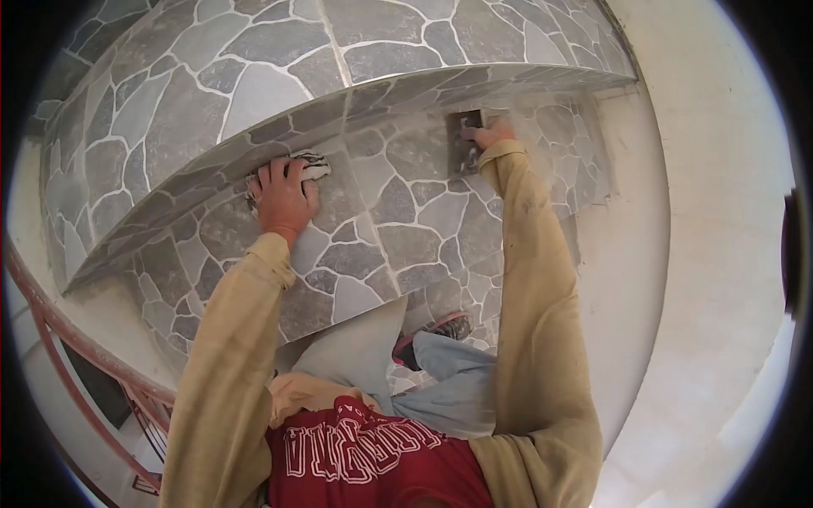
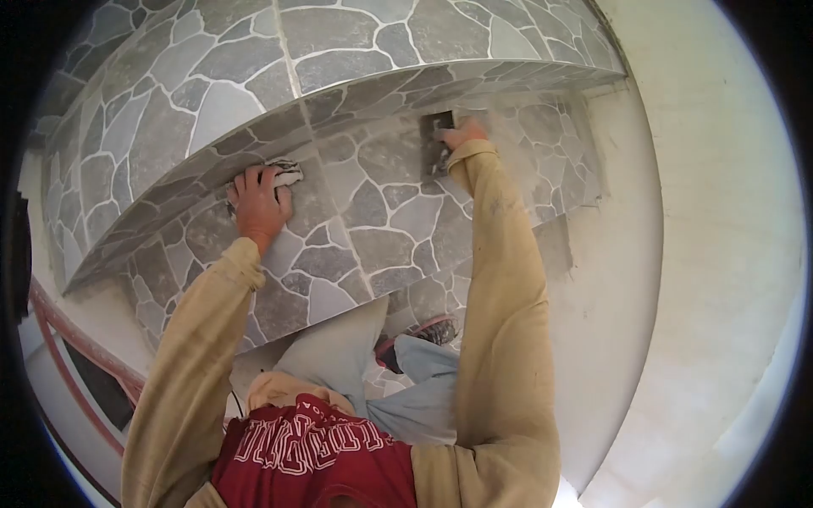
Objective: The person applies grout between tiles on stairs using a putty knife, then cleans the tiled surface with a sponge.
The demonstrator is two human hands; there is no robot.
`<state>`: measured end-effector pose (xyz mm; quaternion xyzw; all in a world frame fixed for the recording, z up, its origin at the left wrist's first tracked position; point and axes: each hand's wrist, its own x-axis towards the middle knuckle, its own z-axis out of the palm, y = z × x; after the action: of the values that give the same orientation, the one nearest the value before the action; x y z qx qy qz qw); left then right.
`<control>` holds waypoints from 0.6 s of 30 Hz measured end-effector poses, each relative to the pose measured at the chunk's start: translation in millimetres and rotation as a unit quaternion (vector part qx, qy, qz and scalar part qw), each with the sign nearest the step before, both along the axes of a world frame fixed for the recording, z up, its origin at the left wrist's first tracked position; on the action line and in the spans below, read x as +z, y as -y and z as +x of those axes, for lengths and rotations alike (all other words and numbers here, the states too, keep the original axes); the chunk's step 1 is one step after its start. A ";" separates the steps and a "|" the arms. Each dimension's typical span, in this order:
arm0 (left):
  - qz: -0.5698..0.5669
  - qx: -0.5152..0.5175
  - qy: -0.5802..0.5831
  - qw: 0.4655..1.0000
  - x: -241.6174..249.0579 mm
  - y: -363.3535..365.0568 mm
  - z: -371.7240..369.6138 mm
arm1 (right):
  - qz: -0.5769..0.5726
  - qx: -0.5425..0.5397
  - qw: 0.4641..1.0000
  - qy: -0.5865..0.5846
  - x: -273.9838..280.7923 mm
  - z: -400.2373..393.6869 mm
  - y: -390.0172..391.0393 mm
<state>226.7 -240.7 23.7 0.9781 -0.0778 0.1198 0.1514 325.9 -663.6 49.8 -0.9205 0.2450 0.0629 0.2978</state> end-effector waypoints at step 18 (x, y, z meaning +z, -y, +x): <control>-0.013 -0.006 -0.026 1.000 0.3 3.4 -4.5 | -0.017 0.000 0.999 -0.040 18.9 -10.9 -28.7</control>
<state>222.2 -244.2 24.0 0.9783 -0.0778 0.0946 0.1668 315.0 -634.9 68.8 -0.9222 0.2572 0.0954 0.2724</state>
